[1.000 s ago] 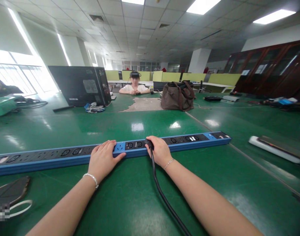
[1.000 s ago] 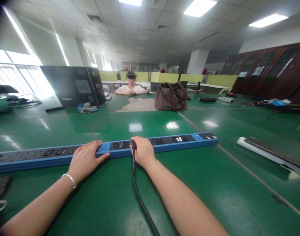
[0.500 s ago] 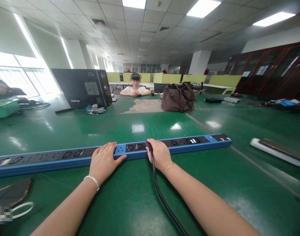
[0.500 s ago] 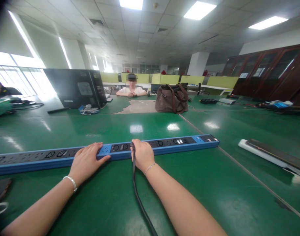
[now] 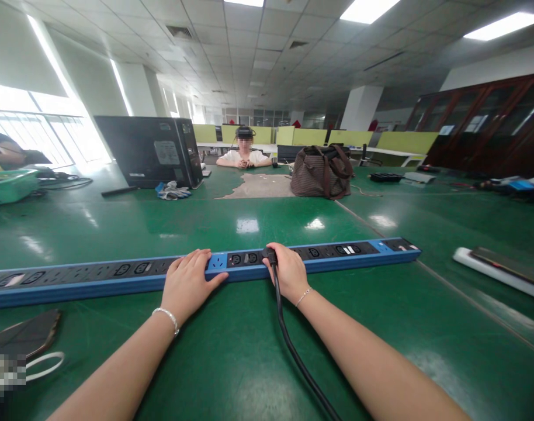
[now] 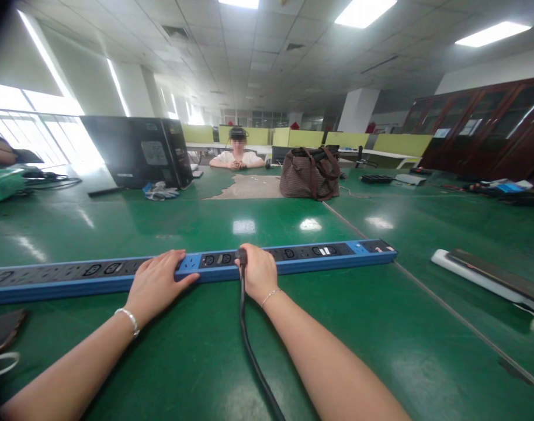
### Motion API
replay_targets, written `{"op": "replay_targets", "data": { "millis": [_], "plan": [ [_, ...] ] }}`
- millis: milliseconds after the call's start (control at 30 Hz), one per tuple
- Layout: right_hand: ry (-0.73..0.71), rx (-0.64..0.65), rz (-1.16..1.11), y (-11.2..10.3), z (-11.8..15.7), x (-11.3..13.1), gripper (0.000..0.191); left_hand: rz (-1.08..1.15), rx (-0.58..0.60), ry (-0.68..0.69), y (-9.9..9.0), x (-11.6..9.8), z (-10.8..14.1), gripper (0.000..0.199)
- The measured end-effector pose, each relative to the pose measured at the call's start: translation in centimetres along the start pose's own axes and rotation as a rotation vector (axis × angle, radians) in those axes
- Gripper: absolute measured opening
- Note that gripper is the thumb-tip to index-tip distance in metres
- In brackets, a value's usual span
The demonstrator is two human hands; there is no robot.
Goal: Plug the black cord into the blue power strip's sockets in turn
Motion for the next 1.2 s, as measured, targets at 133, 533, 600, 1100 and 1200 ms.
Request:
{"op": "replay_targets", "data": {
  "millis": [133, 533, 600, 1100, 1200],
  "plan": [
    [0.042, -0.002, 0.000, -0.2, -0.2, -0.2, 0.023, 0.004, 0.001, -0.001, 0.0, 0.0, 0.0, 0.054],
    [0.278, -0.264, -0.464, -1.9, -1.5, -3.7, 0.024, 0.021, -0.006, -0.002, 0.1, 0.0, 0.0, 0.055],
    [0.311, -0.272, -0.505, -2.1, -1.7, -4.5, 0.024, 0.017, -0.006, -0.002, 0.1, 0.0, 0.0, 0.054],
    [0.243, 0.026, -0.507, -0.3, 0.0, 0.4, 0.039, 0.016, -0.082, 0.086, -0.2, -0.9, 0.2, 0.059],
    [0.195, 0.070, -0.445, -0.1, 0.6, 2.3, 0.032, 0.093, -0.134, 0.249, -1.2, -3.2, 0.5, 0.067]
  ]
}}
Point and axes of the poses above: each hand's wrist, its own z-axis away from the middle knuckle, its own y-axis out of the palm, x = y × z, the point moved 7 cm from there along -z, towards the middle knuckle, and after that the axes turned 6 degrees about y, right-handed, at the moved point
